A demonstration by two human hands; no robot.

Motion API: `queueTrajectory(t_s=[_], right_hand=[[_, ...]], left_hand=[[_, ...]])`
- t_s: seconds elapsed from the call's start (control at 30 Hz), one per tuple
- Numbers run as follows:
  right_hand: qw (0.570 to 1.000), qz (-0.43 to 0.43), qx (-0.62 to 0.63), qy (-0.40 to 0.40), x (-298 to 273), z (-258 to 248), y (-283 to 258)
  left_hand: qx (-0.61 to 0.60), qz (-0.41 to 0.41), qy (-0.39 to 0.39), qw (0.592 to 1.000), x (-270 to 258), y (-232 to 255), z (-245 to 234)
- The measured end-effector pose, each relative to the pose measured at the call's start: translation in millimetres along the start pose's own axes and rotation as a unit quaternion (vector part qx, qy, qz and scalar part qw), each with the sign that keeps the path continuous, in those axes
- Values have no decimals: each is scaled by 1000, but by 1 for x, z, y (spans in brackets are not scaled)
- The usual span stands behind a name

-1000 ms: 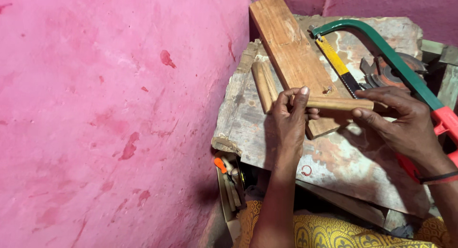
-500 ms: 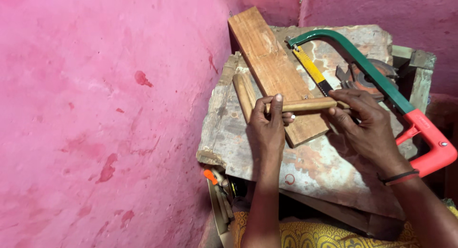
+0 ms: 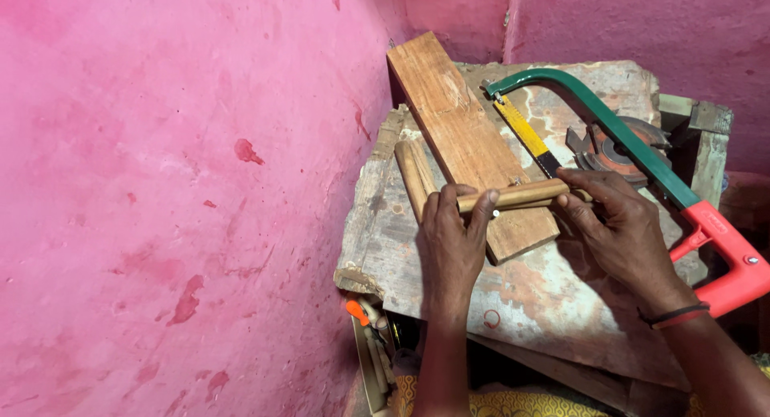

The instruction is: The person uses a hand saw to cut a wooden dowel into smaller pieces on a workbench. The person holds the dowel with one hand and saws with the other, then sets the cut pieces aside.

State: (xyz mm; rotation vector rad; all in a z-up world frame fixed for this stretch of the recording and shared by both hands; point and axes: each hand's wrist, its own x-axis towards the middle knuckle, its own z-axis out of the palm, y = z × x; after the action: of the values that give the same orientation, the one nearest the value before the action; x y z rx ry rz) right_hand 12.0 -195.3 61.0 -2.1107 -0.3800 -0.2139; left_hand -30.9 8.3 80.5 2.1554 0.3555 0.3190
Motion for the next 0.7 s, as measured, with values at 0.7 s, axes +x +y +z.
queueTrajectory(t_s=[0.7], right_hand=[[998, -26, -59, 27, 5, 6, 6]], left_hand=[[34, 63, -53, 996, -6, 0, -26]])
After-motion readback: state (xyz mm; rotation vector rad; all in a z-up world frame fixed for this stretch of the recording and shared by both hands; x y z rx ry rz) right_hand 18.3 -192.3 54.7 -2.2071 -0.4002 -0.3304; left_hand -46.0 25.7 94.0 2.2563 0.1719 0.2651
